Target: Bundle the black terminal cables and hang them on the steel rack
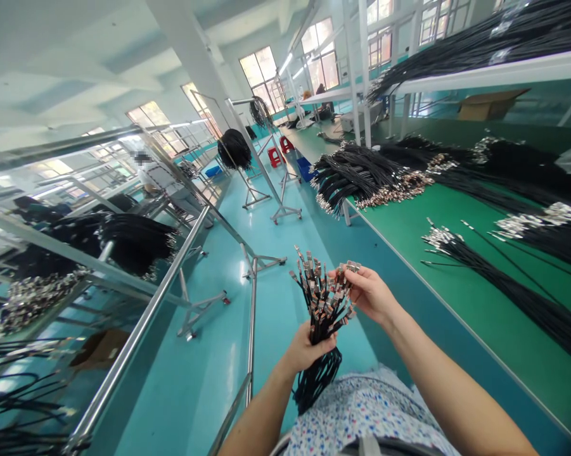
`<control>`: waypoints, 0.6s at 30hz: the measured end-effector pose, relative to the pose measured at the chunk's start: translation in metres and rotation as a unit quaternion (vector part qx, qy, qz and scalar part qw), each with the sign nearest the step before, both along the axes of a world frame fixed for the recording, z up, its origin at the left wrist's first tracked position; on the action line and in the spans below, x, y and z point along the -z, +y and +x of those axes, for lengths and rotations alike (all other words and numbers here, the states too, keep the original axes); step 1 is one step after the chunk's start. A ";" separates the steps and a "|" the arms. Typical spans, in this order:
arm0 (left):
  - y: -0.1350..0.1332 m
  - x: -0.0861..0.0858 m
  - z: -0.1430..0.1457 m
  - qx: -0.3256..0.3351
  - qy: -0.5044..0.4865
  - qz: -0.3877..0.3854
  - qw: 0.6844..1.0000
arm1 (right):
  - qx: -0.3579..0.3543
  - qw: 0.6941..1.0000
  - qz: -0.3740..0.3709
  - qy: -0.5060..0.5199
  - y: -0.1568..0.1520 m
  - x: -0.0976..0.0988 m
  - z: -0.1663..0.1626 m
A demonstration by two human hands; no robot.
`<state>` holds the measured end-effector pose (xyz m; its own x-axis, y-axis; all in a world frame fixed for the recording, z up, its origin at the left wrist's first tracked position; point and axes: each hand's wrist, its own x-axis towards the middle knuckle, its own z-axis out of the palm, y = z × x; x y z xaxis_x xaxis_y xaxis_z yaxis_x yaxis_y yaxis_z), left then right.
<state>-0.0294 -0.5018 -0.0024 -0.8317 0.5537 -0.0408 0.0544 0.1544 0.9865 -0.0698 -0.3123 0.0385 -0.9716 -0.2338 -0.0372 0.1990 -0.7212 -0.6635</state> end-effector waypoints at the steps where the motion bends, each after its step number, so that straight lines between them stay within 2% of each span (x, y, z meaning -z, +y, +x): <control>1: 0.000 0.002 0.000 -0.001 0.001 0.000 1.000 | -0.009 1.000 0.000 0.004 0.001 0.000 0.000; 6: 0.003 0.004 0.000 -0.015 -0.010 -0.002 1.000 | -0.028 1.000 0.007 0.011 0.005 0.002 0.001; 10: 0.004 0.002 -0.001 0.004 -0.004 -0.005 1.000 | -0.023 0.999 0.022 0.006 0.008 -0.001 -0.005; 14: -0.002 -0.003 -0.004 -0.002 -0.007 -0.003 1.000 | -0.017 0.997 0.077 0.002 0.003 -0.003 -0.003; 16: -0.004 -0.009 -0.006 -0.011 -0.009 0.002 1.000 | -0.017 0.991 0.132 0.015 -0.005 0.008 0.002; 18: -0.004 -0.018 -0.013 -0.042 -0.007 0.017 0.999 | -0.027 0.975 0.213 0.050 -0.015 0.031 0.000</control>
<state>-0.0420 -0.5054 0.0153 -0.8746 0.4837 -0.0345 0.0292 0.1235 0.9919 -0.0695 -0.3276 0.0072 -0.9619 -0.2689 -0.0486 0.1488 -0.3665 -0.9184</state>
